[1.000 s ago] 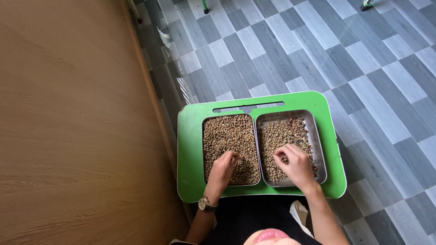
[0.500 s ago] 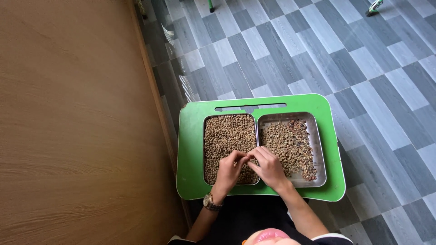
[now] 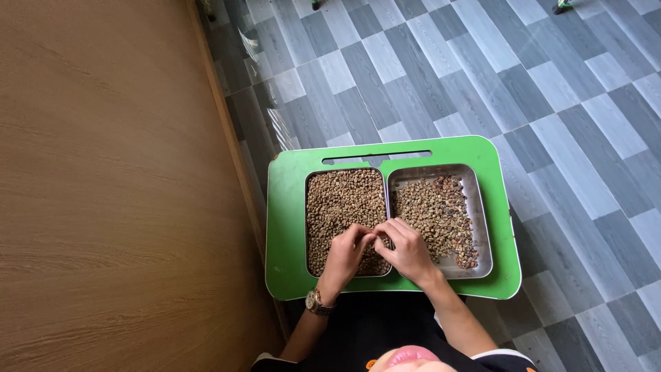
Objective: Hand-sorting green coffee beans to remove defects, transferring them between two metal trays on a low table.
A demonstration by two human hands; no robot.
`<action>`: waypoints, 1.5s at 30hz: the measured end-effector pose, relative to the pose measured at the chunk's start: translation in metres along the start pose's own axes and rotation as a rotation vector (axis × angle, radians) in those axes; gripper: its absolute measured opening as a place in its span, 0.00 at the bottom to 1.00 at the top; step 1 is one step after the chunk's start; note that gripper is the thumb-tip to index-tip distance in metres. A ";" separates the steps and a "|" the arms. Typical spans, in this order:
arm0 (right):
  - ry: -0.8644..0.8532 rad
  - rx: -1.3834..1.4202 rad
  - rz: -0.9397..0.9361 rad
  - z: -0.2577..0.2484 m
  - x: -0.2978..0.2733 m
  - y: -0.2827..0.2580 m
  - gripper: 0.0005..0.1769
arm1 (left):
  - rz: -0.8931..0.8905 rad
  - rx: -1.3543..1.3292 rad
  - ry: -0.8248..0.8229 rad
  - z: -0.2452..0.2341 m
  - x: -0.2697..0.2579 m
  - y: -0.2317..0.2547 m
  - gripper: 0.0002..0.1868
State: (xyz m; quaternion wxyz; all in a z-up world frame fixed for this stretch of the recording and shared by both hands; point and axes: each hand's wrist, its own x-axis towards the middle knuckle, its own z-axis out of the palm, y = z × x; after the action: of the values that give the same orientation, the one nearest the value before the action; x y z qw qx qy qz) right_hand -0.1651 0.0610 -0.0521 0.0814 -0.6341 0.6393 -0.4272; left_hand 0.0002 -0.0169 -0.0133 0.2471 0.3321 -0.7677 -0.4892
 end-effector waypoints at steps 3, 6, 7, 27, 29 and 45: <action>-0.002 0.016 0.036 0.010 -0.014 0.027 0.02 | -0.022 0.003 -0.013 0.004 -0.001 -0.013 0.06; 0.010 -0.079 0.025 -0.017 -0.017 0.032 0.00 | -0.020 0.015 0.001 0.002 -0.001 -0.009 0.07; 0.010 -0.078 0.025 -0.021 -0.025 0.040 0.00 | -0.020 0.016 0.002 0.000 -0.001 -0.004 0.07; 0.057 0.053 0.071 -0.025 -0.016 -0.009 0.09 | -0.009 0.021 -0.119 0.020 0.010 0.014 0.10; 0.065 0.058 0.088 -0.022 -0.020 -0.003 0.08 | -0.003 0.027 -0.129 0.020 0.011 0.020 0.10; 0.131 -0.203 0.156 -0.081 -0.040 0.021 0.04 | 0.123 0.146 -0.212 0.028 0.017 0.018 0.14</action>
State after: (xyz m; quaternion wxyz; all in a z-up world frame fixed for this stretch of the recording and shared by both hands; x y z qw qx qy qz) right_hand -0.2255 0.1282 -0.0329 0.0082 -0.5582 0.7306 -0.3932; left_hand -0.0351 -0.0076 -0.0067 0.1694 0.2479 -0.8419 -0.4483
